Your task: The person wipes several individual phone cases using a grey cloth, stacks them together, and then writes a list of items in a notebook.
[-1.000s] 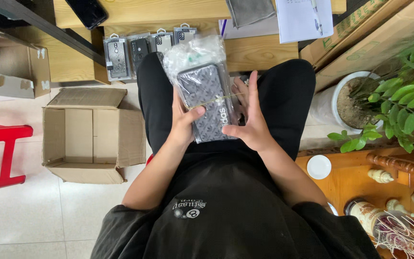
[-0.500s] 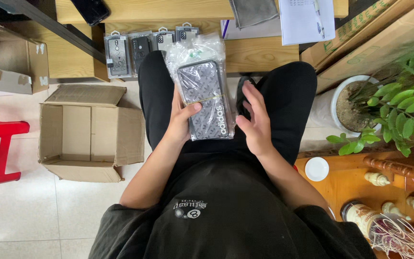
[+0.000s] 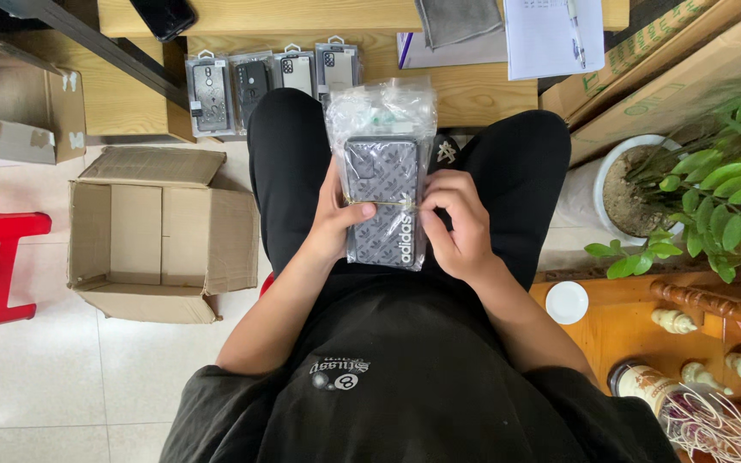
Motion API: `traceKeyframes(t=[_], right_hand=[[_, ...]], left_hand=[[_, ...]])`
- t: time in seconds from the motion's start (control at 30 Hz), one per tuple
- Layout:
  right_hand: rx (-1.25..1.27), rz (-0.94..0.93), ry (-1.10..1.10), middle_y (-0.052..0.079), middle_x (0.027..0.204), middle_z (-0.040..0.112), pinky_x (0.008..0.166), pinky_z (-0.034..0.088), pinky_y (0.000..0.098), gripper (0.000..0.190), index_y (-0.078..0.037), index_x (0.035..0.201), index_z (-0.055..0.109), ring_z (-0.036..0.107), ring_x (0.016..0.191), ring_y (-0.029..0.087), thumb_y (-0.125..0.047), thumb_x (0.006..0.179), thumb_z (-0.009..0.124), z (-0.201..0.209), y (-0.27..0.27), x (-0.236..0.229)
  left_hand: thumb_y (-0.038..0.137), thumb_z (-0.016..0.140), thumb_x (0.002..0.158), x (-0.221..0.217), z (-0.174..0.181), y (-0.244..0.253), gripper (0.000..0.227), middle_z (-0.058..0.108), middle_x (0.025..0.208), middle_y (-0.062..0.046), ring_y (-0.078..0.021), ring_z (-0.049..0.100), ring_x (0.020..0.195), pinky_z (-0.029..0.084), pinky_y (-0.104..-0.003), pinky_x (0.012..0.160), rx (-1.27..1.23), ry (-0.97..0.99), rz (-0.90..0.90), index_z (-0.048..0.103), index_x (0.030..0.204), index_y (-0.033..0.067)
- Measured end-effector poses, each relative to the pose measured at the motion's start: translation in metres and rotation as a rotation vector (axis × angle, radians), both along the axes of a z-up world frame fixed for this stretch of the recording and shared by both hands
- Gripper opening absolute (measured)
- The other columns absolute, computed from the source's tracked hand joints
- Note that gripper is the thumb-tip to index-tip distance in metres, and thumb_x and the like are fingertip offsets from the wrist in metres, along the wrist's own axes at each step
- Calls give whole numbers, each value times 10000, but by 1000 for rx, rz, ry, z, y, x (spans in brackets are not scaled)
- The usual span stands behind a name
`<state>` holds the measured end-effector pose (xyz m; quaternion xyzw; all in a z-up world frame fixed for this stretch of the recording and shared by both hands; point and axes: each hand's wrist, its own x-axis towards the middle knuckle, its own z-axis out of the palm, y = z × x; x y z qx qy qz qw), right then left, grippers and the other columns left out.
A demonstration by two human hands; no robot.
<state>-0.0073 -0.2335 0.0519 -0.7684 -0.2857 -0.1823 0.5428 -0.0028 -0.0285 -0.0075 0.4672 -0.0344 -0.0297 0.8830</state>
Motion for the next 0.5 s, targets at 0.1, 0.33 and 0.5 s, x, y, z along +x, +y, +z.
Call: traceKeyframes(t=[0.1, 0.33, 0.5], right_hand=[[30, 45, -86, 139, 1034, 581, 961, 526, 547, 70, 2, 953, 651, 614, 1085, 404, -2, 1021, 639, 12, 4, -7], [98, 40, -80, 188, 1170, 593, 1012, 514, 575, 66, 4, 972, 663, 603, 1206, 440, -46, 1016, 666, 12, -2, -13], [139, 21, 4, 213, 1607, 363, 1276, 261, 545, 614, 20, 1565, 404, 283, 1571, 375, -338, 1114, 617, 20, 8, -11]], left_hand=[[274, 899, 750, -2, -4, 3, 1012, 597, 1415, -130, -263, 597, 1293, 517, -514, 1092, -60, 8, -23, 412, 1617, 86], [187, 932, 690, -7, -16, 4, 1068, 622, 1400, -156, -278, 618, 1293, 529, -512, 1091, -147, -45, -127, 405, 1611, 64], [157, 1019, 633, -7, -18, 6, 1201, 604, 1474, -196, -319, 603, 1351, 516, -531, 1120, -144, -169, -208, 364, 1637, 74]])
